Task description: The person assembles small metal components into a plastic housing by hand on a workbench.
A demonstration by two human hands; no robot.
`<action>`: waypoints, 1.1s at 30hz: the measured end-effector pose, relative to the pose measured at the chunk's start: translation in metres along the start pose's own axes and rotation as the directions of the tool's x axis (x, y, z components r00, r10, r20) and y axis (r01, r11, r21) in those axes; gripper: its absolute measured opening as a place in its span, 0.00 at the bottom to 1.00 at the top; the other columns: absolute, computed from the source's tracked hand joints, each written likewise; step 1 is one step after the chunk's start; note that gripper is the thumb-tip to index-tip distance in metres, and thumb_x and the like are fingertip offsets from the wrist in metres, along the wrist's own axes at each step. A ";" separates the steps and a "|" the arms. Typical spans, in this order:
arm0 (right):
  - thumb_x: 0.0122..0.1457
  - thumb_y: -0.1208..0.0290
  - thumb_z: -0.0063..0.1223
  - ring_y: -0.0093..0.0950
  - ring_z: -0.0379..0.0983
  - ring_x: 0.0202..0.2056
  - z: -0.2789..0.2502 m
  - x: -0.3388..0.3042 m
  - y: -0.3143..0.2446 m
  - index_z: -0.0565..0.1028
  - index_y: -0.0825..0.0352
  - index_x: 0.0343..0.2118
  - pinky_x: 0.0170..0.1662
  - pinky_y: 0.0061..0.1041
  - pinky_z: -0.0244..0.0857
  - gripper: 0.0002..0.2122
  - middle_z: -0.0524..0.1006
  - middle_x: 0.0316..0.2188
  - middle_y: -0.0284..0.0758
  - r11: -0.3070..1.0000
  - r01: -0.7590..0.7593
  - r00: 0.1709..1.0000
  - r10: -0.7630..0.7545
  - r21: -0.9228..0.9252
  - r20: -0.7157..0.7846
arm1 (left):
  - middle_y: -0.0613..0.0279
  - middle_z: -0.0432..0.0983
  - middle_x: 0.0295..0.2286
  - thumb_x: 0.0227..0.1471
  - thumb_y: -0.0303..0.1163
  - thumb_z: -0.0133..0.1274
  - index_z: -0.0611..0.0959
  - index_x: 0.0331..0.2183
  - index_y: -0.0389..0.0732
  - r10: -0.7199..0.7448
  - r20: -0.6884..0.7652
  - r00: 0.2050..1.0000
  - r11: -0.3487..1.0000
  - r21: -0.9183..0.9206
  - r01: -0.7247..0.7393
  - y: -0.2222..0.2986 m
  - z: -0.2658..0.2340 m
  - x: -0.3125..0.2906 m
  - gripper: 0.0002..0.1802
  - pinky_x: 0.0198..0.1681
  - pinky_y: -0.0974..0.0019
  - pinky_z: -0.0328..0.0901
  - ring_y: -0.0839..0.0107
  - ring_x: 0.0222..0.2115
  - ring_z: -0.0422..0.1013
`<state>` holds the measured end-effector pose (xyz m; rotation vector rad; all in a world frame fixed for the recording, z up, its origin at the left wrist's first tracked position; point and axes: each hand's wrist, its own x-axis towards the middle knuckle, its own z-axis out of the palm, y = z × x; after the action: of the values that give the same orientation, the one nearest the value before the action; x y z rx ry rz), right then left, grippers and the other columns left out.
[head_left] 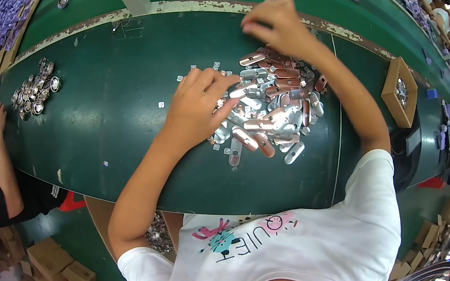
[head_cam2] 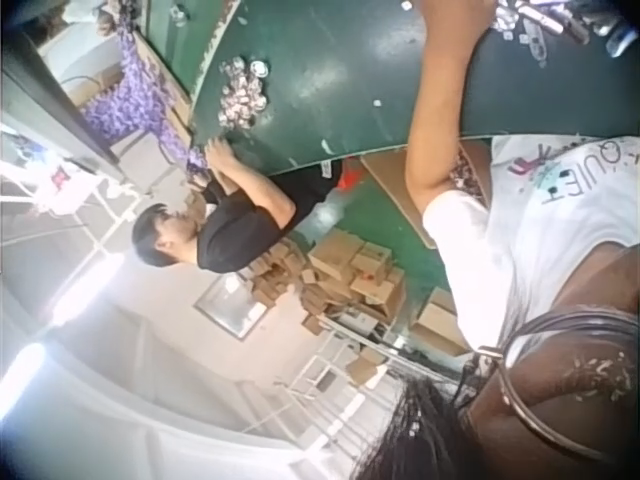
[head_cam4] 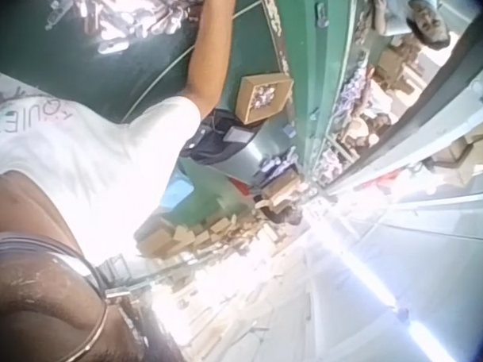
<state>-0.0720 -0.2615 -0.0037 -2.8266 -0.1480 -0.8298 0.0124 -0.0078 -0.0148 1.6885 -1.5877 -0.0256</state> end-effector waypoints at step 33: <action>0.53 0.78 0.56 0.18 0.73 0.30 -0.007 -0.008 -0.074 0.76 0.72 0.32 0.36 0.17 0.67 0.05 0.76 0.27 0.33 0.546 -0.409 0.905 0.347 0.732 0.246 | 0.63 0.78 0.26 0.52 0.23 0.53 0.77 0.35 0.32 -0.549 0.076 0.832 0.461 -0.803 0.378 -0.009 0.003 0.001 0.07 0.32 0.77 0.68 0.81 0.27 0.74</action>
<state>-0.0933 -0.1914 0.0089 -1.9373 0.0919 -0.4020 0.0184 -0.0112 -0.0213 1.2565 -0.6875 -0.7377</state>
